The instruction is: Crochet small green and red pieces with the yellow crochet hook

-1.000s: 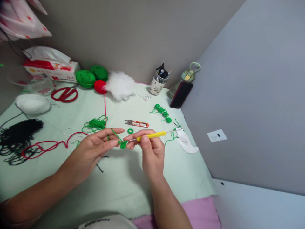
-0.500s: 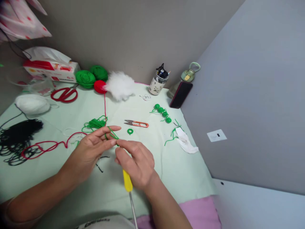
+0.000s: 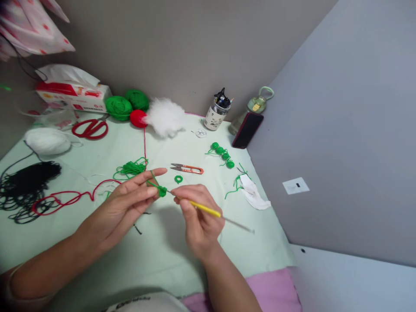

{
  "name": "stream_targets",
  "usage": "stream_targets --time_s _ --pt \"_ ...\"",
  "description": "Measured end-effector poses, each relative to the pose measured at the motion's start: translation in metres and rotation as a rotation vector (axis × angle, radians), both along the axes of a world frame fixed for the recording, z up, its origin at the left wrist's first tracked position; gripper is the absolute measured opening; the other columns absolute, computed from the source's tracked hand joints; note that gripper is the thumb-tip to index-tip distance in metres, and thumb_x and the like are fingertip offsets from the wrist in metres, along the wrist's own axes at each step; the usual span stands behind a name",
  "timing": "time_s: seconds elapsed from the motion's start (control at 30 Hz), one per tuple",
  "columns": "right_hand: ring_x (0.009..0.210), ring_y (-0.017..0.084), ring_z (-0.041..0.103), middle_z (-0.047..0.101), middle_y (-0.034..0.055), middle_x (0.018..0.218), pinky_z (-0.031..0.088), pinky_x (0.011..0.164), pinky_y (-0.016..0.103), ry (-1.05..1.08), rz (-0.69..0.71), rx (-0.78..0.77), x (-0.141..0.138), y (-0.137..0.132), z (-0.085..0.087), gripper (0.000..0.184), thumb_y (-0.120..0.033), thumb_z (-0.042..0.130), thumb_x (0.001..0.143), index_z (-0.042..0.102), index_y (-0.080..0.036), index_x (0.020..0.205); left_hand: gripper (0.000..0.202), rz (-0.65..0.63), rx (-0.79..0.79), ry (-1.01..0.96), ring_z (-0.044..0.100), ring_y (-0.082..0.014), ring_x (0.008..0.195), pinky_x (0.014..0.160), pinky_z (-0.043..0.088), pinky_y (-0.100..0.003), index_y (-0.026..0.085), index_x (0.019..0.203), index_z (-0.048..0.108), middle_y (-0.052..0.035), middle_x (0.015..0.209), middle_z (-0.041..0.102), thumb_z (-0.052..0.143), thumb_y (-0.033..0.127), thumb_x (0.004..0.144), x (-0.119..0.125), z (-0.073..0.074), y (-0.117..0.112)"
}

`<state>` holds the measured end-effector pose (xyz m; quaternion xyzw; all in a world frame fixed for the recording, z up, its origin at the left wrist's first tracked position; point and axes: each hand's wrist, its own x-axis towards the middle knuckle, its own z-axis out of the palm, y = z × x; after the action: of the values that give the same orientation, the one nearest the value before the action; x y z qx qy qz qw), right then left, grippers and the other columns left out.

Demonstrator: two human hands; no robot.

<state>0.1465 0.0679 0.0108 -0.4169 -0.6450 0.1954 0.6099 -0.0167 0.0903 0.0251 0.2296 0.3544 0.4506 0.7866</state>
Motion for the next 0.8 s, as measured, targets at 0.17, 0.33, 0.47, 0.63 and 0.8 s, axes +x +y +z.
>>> stream_targets --time_s 0.17,0.33,0.47,0.63,0.8 --pt "0.081 0.02 0.067 0.073 0.0064 0.092 0.057 0.064 0.035 0.174 0.123 -0.134 -0.004 0.005 0.001 0.018 -0.023 0.058 0.098 0.075 -0.026 0.1 0.038 -0.015 0.071 0.07 0.058 -0.0145 0.084 0.083 0.042 -0.026 0.026 0.118 0.072 0.0019 0.084 0.066 0.077 0.022 0.081 0.004 0.0 -0.004" --pt "0.091 0.021 0.068 0.076 0.0058 0.098 0.057 0.073 0.037 0.129 0.16 -0.153 -0.004 0.005 0.001 0.02 -0.018 0.059 0.097 0.076 -0.026 0.103 0.029 -0.056 0.11 0.039 0.059 -0.0129 0.082 0.085 0.042 -0.026 0.028 0.113 0.073 0.0029 0.083 0.068 0.075 0.022 0.084 0.004 -0.002 -0.001" --pt "0.09 0.02 0.068 0.075 0.0062 0.097 0.057 0.072 0.037 0.135 0.167 -0.146 -0.003 0.005 0.003 0.02 -0.018 0.058 0.097 0.077 -0.025 0.102 0.025 -0.069 0.114 0.062 0.056 -0.0123 0.08 0.082 0.042 -0.025 0.028 0.109 0.075 0.0033 0.081 0.066 0.076 0.023 0.084 0.0 -0.004 0.002" --pt "0.077 0.018 0.066 0.072 0.0058 0.091 0.056 0.064 0.035 0.197 0.104 -0.132 0.001 0.006 0.003 0.018 -0.022 0.059 0.097 0.076 -0.025 0.099 0.024 0.021 0.1 0.145 0.054 -0.0122 0.082 0.079 0.04 -0.023 0.028 0.106 0.077 0.0029 0.084 0.064 0.077 0.023 0.083 -0.005 -0.001 0.005" --pt "0.069 0.015 0.064 0.071 0.0045 0.088 0.056 0.059 0.032 0.344 0.209 -0.223 0.002 0.007 0.002 0.017 -0.027 0.058 0.098 0.075 -0.025 0.097 0.026 -0.002 0.111 0.162 0.053 -0.0134 0.079 0.076 0.041 -0.024 0.029 0.107 0.077 0.0027 0.079 0.063 0.078 0.026 0.082 -0.003 -0.001 0.0"
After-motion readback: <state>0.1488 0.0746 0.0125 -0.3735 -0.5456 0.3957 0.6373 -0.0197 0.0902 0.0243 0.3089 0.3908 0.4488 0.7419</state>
